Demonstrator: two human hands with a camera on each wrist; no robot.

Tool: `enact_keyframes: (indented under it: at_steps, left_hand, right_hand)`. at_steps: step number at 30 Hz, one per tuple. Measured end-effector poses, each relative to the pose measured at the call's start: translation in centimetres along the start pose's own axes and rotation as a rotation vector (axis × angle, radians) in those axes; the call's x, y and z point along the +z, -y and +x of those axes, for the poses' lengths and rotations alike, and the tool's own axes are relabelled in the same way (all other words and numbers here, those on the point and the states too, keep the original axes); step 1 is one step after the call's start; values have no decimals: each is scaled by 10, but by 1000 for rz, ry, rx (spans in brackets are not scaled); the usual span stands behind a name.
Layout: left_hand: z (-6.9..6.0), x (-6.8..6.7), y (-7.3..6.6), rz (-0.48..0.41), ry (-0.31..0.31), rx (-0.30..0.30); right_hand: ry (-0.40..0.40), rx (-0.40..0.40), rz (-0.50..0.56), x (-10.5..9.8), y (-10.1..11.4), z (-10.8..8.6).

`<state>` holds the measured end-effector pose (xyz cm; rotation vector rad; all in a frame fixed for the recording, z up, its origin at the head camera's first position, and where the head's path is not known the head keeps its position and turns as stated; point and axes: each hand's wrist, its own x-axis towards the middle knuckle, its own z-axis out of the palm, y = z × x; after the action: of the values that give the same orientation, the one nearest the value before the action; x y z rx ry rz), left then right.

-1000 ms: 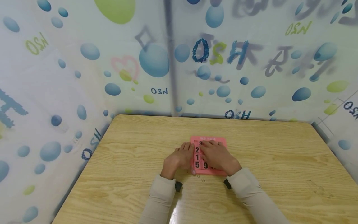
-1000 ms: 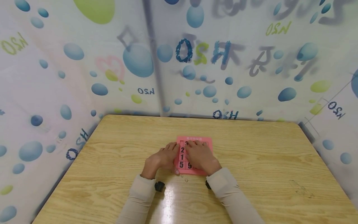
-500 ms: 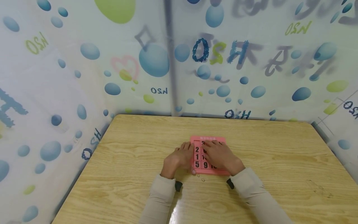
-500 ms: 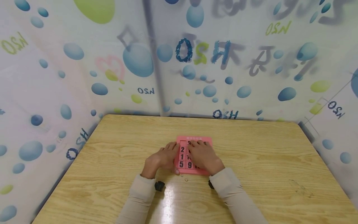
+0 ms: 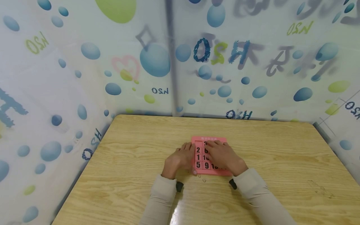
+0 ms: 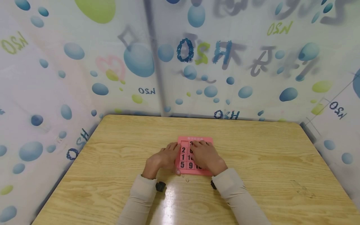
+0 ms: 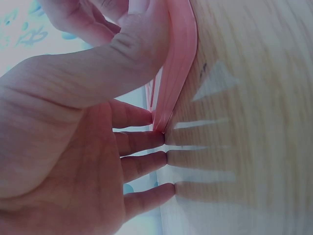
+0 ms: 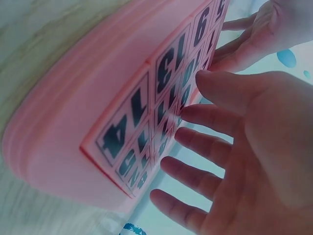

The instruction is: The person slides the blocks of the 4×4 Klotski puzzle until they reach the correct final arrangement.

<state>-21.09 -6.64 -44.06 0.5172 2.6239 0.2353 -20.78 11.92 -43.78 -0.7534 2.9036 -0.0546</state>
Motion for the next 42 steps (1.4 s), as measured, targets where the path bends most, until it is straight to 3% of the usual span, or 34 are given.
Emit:
enact_keyframes:
  at_steps: [16,42]
  left_hand:
    - [0,-3,0,32,15,2]
    - [0,-3,0,14,13,5]
  right_hand:
    - [-28,-149,-22,4,22,-4]
    - [-18,-86,-48,5,24,3]
